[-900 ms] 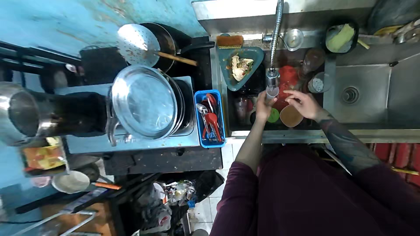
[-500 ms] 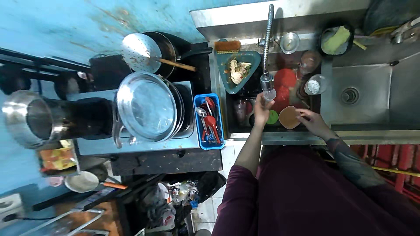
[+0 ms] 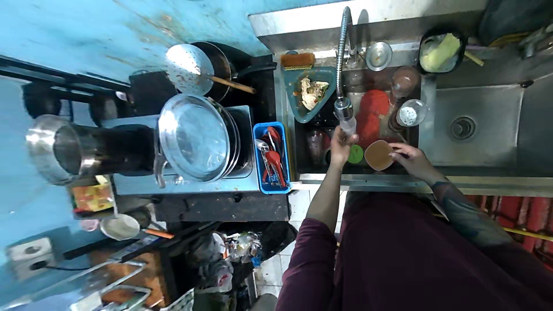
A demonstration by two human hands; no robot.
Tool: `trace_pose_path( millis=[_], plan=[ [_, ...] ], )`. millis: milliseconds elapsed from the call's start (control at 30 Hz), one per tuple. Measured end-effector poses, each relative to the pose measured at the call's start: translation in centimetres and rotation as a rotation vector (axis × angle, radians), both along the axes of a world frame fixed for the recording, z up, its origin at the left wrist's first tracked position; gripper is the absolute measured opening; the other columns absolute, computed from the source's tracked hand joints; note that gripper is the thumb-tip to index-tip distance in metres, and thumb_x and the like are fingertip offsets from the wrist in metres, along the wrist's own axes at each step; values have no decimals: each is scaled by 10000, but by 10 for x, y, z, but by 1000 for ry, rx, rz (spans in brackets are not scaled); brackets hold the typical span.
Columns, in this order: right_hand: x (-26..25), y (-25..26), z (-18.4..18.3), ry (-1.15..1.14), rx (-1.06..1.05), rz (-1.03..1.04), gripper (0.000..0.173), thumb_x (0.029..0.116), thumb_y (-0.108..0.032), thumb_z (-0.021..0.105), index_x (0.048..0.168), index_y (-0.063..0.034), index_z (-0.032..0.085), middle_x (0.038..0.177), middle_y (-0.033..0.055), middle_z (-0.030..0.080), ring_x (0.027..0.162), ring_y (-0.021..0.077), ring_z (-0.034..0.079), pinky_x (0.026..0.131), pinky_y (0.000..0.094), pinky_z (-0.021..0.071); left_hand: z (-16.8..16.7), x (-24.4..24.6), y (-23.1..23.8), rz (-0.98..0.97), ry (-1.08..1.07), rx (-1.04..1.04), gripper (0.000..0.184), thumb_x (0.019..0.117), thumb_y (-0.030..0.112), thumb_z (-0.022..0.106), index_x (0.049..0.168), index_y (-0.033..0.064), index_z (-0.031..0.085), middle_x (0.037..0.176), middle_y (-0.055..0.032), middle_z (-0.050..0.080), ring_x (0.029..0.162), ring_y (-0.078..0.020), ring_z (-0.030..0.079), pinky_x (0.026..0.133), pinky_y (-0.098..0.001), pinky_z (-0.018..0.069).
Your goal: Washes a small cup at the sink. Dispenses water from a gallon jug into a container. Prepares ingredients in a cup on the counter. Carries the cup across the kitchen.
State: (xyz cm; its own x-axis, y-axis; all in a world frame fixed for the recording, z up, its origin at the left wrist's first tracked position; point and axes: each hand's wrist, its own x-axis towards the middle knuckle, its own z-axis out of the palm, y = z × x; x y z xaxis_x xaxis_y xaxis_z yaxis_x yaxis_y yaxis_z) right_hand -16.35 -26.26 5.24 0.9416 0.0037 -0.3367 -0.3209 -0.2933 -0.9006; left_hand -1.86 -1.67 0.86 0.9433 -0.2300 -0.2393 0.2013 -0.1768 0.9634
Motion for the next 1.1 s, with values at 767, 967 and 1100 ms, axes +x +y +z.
trace_pose_path(
  millis=[767, 967, 1100],
  plan=[
    [12, -12, 11, -56, 214, 183, 353, 1047, -221, 585, 1361, -66, 624, 1219, 72, 714, 1099, 152, 694, 1003, 380, 572, 63, 3, 27, -290, 358, 1352, 604, 872, 441, 724, 1361, 105, 611, 1238, -272, 660, 1108, -499, 640, 847, -712, 505],
    [4, -2, 19, 43, 311, 164, 340, 1052, -184, 570, 1372, -80, 614, 1190, 85, 724, 1031, 199, 719, 939, 408, 604, 56, -22, 43, -154, 366, 1278, 496, 915, 442, 680, 1286, 112, 662, 1189, -249, 686, 1091, -473, 660, 832, -696, 521],
    [4, 7, 11, 34, 346, 115, 314, 1048, -156, 560, 1341, -66, 626, 1120, 93, 740, 961, 216, 729, 901, 417, 612, 36, -40, 62, 93, 187, 929, 570, 884, 287, 754, 1421, 188, 591, 1259, -242, 656, 1165, -459, 617, 952, -686, 481]
  ],
)
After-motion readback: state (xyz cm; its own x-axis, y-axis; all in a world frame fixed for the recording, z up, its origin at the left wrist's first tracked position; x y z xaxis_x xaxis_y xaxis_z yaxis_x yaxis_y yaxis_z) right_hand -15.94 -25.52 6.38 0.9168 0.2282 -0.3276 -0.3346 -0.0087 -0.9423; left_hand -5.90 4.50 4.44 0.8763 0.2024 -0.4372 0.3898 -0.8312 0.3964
